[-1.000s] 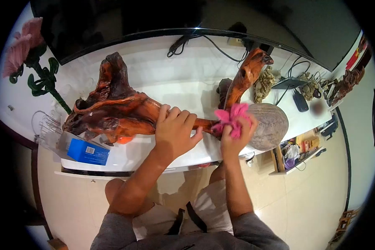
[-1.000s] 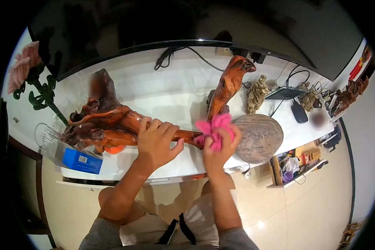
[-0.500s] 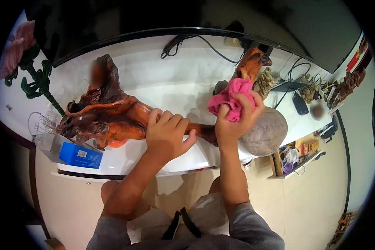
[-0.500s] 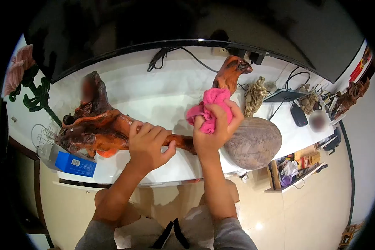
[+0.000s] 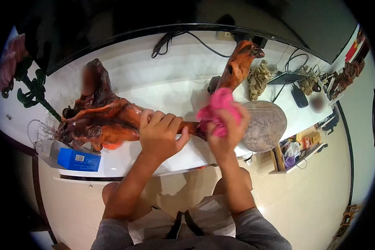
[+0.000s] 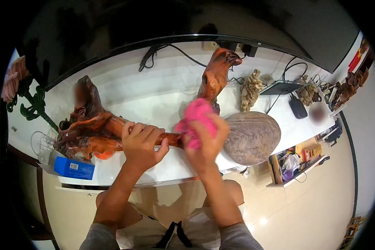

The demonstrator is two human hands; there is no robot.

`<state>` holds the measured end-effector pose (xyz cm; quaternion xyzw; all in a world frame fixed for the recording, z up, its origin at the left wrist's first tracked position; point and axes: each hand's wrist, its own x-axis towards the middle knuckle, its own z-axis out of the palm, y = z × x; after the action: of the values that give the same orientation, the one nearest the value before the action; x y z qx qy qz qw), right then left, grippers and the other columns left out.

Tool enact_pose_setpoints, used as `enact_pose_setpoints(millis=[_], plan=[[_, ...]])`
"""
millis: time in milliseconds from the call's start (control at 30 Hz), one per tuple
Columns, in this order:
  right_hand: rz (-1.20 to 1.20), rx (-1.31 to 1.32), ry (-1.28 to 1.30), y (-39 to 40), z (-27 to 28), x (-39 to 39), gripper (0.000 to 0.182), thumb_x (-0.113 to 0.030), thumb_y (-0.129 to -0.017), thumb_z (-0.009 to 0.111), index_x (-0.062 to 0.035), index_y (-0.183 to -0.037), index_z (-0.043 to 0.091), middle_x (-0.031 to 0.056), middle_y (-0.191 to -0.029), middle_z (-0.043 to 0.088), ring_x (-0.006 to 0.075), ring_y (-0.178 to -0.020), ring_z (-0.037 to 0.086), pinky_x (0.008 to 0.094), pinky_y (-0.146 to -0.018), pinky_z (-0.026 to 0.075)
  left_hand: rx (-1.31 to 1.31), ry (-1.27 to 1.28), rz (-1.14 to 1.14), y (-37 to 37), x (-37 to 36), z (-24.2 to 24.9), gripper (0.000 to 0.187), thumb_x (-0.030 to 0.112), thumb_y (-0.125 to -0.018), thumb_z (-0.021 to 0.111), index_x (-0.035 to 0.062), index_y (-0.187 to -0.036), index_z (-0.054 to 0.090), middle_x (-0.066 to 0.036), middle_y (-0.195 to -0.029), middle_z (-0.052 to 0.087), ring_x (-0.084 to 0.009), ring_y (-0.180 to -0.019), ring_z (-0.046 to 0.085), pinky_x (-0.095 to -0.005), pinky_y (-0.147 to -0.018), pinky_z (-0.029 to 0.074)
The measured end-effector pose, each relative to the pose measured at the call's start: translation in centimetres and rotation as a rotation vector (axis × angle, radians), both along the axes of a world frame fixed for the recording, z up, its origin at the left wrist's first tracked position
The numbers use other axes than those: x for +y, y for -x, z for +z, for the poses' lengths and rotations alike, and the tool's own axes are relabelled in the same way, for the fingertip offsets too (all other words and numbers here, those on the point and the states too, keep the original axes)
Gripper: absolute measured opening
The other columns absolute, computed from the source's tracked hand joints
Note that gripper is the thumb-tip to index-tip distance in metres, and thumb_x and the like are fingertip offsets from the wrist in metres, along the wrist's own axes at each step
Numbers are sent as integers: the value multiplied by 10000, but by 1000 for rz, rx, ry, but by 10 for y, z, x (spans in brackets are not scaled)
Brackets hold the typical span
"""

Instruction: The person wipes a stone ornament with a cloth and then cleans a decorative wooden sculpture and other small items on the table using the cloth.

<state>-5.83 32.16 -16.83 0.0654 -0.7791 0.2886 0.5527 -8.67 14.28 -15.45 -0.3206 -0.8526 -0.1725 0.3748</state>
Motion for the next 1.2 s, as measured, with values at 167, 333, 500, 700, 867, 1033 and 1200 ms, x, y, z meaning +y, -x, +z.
enact_pose_setpoints(millis=[167, 333, 500, 700, 867, 1033, 1200], plan=[[-29, -44, 175, 6, -15, 15, 362, 36, -660, 688, -58, -1008, 661, 197, -1149, 539, 376, -1068, 549, 437, -937, 450, -3, -19, -17, -1, 0, 0, 138, 190, -692, 735, 122, -801, 687, 8, -798, 665, -195, -756, 567, -406, -846, 395], [162, -225, -60, -13, 2, -4, 392, 13, -633, 703, -74, -1013, 660, 188, -1166, 546, 371, -1046, 559, 447, -923, 447, 39, -49, -10, 2, 5, -1, 88, 166, -714, 708, 101, -756, 664, -5, -738, 609, -209, -726, 535, -416, -798, 409], [189, -202, -61, -21, 12, -4, 357, 5, -664, 679, -73, -1012, 665, 172, -1172, 571, 356, -1052, 561, 435, -926, 439, 39, -72, -17, 3, 4, -3, 73, 153, -728, 701, 101, -749, 655, -8, -736, 608, -218, -715, 530, -417, -801, 408], [-52, -163, -11, -2, 6, 39, 363, -31, -733, 638, -30, -1095, 669, 186, -1239, 565, 391, -1153, 513, 469, -999, 403, -2, -35, -13, 0, 0, -2, 73, 148, -747, 701, 118, -811, 682, 20, -785, 660, -194, -751, 561, -399, -836, 394], [69, -180, 22, -4, -3, 10, 448, -84, -756, 713, -45, -1197, 646, 215, -1367, 489, 441, -1244, 443, 526, -1051, 361, -2, -18, -3, 2, 0, -4, 88, 161, -744, 708, 123, -820, 687, 22, -808, 658, -191, -783, 566, -413, -855, 399], [62, -270, -46, -39, -39, 16, 479, -86, -687, 798, -69, -1140, 646, 226, -1278, 505, 435, -1176, 472, 530, -1006, 385, -25, -14, 1, -1, -2, -4, 94, 174, -747, 710, 126, -826, 692, 23, -817, 653, -190, -803, 567, -421, -870, 402], [38, -127, -138, -30, -7, 22, 440, 8, -627, 772, -74, -1048, 674, 181, -1203, 557, 413, -1126, 502, 517, -967, 403, -10, -35, -8, 0, -1, -6, 100, 182, -749, 711, 126, -830, 696, 19, -826, 654, -188, -809, 567, -421, -887, 403]])
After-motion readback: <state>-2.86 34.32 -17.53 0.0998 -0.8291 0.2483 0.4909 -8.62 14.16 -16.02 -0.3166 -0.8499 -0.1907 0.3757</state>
